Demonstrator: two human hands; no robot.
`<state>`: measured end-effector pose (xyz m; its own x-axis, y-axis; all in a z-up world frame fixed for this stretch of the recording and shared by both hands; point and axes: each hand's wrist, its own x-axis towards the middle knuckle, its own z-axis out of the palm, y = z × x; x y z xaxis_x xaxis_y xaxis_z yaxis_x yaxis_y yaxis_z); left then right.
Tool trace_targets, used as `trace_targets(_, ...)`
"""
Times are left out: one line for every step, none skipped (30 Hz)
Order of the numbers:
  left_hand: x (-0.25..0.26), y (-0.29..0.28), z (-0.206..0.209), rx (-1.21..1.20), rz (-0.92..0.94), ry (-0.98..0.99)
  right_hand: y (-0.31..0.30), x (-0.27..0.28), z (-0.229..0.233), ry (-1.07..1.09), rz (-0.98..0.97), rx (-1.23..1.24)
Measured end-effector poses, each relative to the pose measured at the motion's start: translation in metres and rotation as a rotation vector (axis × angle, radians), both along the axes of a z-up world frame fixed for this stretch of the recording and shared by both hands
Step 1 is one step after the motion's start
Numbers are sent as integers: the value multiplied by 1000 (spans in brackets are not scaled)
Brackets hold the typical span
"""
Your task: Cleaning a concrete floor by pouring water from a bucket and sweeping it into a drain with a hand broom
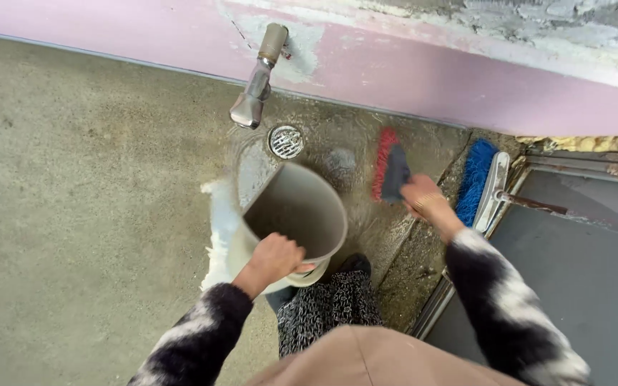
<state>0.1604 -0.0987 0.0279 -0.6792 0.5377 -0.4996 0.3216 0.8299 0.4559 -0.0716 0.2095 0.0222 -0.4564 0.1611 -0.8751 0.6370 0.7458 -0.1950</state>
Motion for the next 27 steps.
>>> trace_targets(7, -9, 0, 2, 7, 5, 19, -4, 1, 5, 7, 2)
trace_targets(14, -18, -1, -1, 21, -7, 39, -9, 2, 13, -145, 22)
trace_targets(26, -27, 0, -1, 30, -30, 59, -6, 2, 10, -303, 45)
trace_targets(36, -38, 5, 3, 30, -35, 107, -22, -38, 6, -303, 50)
trace_targets(43, -48, 7, -7, 54, -55, 148, -43, -80, 39, -475, 57)
trace_targets(49, -58, 10, -17, 79, -75, 176, -68, -125, 70, -648, 63)
trace_targets(57, -65, 7, -17, 82, -76, 151, -97, -102, 69, -645, 62)
trace_targets(65, -71, 4, -45, 77, -97, 125, -126, -79, -73, -839, 112)
trace_targets(71, -77, 1, -73, 73, -114, 99, -159, -55, -213, -1029, 160)
trace_targets(69, -83, 0, -73, 79, -111, 82, -159, -63, -210, -1024, 158)
trace_targets(69, -88, 0, -99, 70, -135, 67, -156, -71, -167, -422, 240)
trace_targets(70, -93, 1, -125, 60, -159, 52, -152, -78, -119, 183, 298)
trace_targets(73, -98, -1, -121, 60, -164, 25, -136, -63, -125, 184, 301)
trace_targets(76, -101, -3, -94, 125, -94, -3, -119, -47, -135, 237, 306)
trace_targets(75, -106, -6, -70, 193, -15, -33, -108, -30, -135, 290, 308)
trace_targets(73, -109, -10, -70, 195, -12, -18, -100, -40, -132, 291, 308)
trace_targets(75, -111, -13, -60, 209, -22, -3, -88, -48, -51, 210, 197)
trace_targets(76, -113, -16, -50, 223, -33, 12, -76, -57, 29, 130, 86)
trace_targets(77, -115, -13, -46, 224, -36, 11, -70, -41, 26, 132, 90)
trace_targets(77, -116, -10, -43, 230, -25, 9, -64, -25, -10, 14, 49)
trace_targets(77, -120, -8, -46, 237, -13, 4, -59, -10, -46, -104, 1)
trace_targets(75, -123, -3, -47, 239, -14, 4, -61, -29, -47, -101, 0)
trace_targets(75, -125, 0, -41, 240, 14, 6, -60, -48, -90, 137, 225)
trace_targets(74, -128, 3, -34, 240, 42, 8, -59, -66, -129, 375, 446)
trace_targets(76, -131, 5, -37, 246, 37, 18, -64, -106, -131, 382, 443)
trace_targets(77, -134, 6, -18, 258, 104, 28, -70, -146, -64, 887, 495)
trace_targets(80, -137, 6, -1, 268, 169, 37, -72, -190, 12, 1392, 523)
